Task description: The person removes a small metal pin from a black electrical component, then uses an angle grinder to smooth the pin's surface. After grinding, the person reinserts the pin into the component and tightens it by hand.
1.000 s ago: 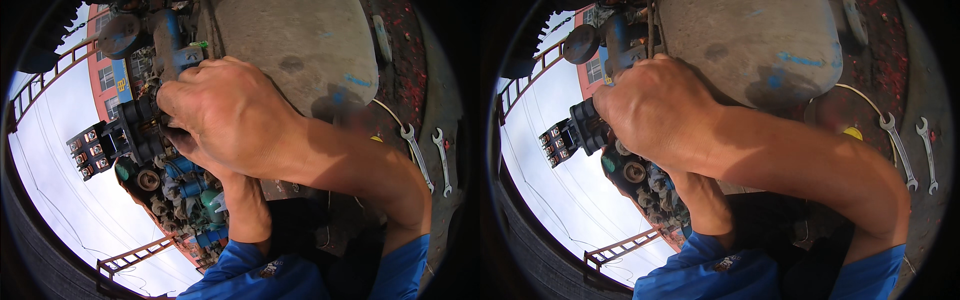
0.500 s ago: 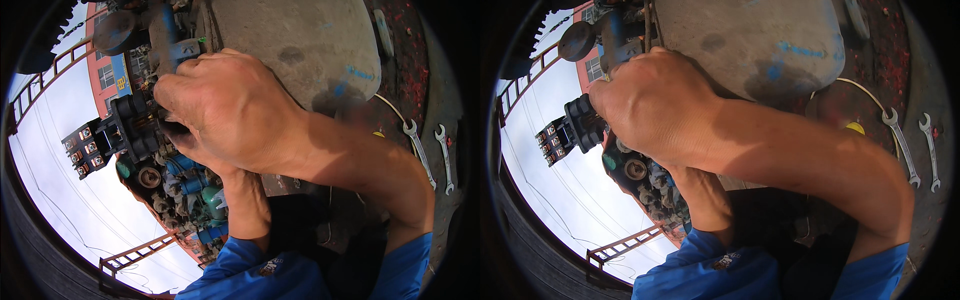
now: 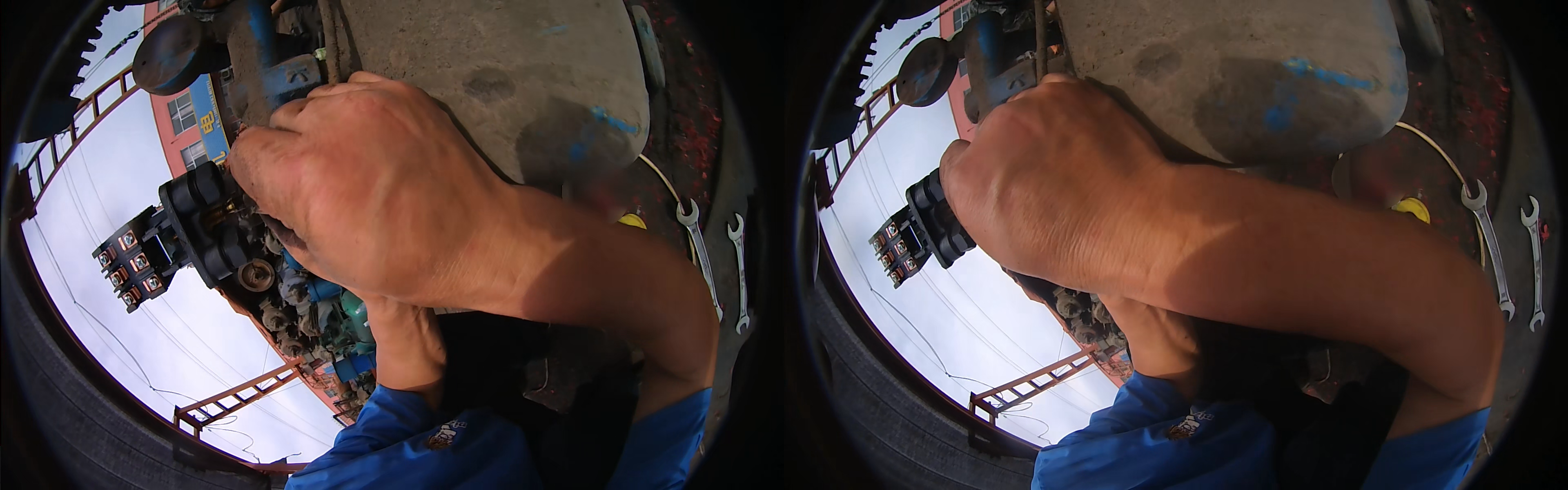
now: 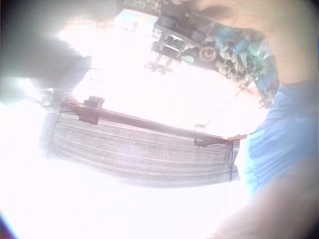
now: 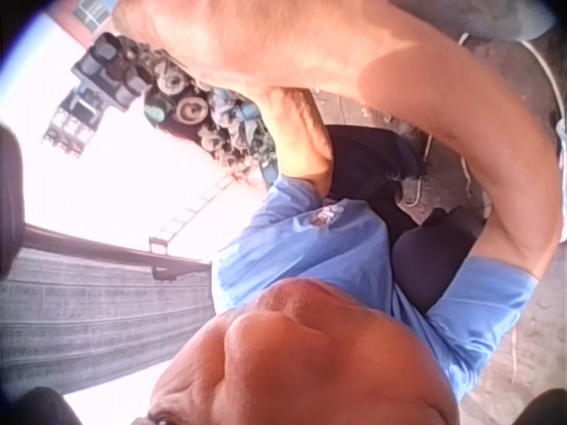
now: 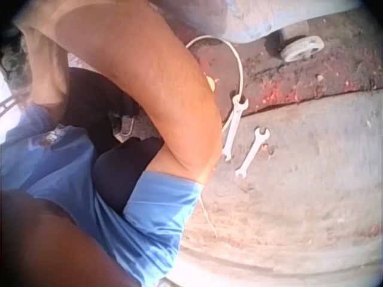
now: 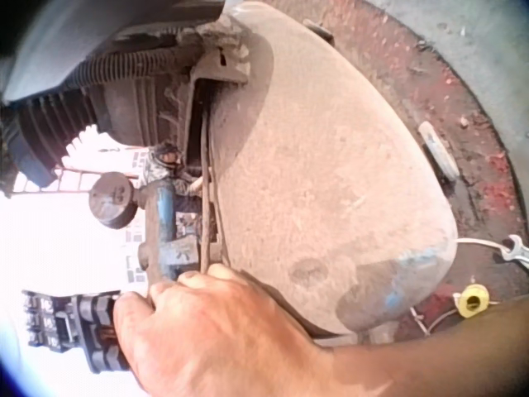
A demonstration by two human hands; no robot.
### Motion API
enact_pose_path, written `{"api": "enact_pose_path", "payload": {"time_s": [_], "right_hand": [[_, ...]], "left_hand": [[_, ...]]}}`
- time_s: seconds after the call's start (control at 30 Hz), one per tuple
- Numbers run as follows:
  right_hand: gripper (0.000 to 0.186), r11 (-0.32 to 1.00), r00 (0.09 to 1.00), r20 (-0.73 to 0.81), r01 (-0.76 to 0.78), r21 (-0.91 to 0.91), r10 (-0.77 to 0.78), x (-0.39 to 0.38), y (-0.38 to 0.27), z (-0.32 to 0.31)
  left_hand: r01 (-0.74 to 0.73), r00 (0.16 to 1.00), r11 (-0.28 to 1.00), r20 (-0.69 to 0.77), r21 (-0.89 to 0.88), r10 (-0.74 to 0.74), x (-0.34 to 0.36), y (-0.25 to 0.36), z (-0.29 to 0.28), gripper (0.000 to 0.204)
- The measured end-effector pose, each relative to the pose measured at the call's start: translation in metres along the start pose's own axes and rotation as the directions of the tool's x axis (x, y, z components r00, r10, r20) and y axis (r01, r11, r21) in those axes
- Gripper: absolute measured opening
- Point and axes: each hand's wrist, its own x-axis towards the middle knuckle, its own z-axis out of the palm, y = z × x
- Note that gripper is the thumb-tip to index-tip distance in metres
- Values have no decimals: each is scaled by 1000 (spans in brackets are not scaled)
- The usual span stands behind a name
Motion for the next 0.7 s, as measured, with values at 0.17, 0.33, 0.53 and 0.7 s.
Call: {"api": "enact_pose_path", "payload": {"time_s": [0.17,0.33,0.53,0.7], "right_hand": [[9,1000,1000,19,-10,24,10,2,-1,-2],[9,1000,999,41,-16,26,15,3,-11,-4],[20,999,956,288,-47,-22,51,2,-3,-27],[23,998,958,285,-46,35,34,4,-9,-40]], "left_hand": [[15,1000,1000,-11,-21,-16,1,4,1,66],[20,999,999,-31,-39,-21,-1,12,-2,66],[64,996,980,-43,-187,-73,-2,0,-2,66],[-113,989,989,106,90,103,-1,20,1,65]]}}
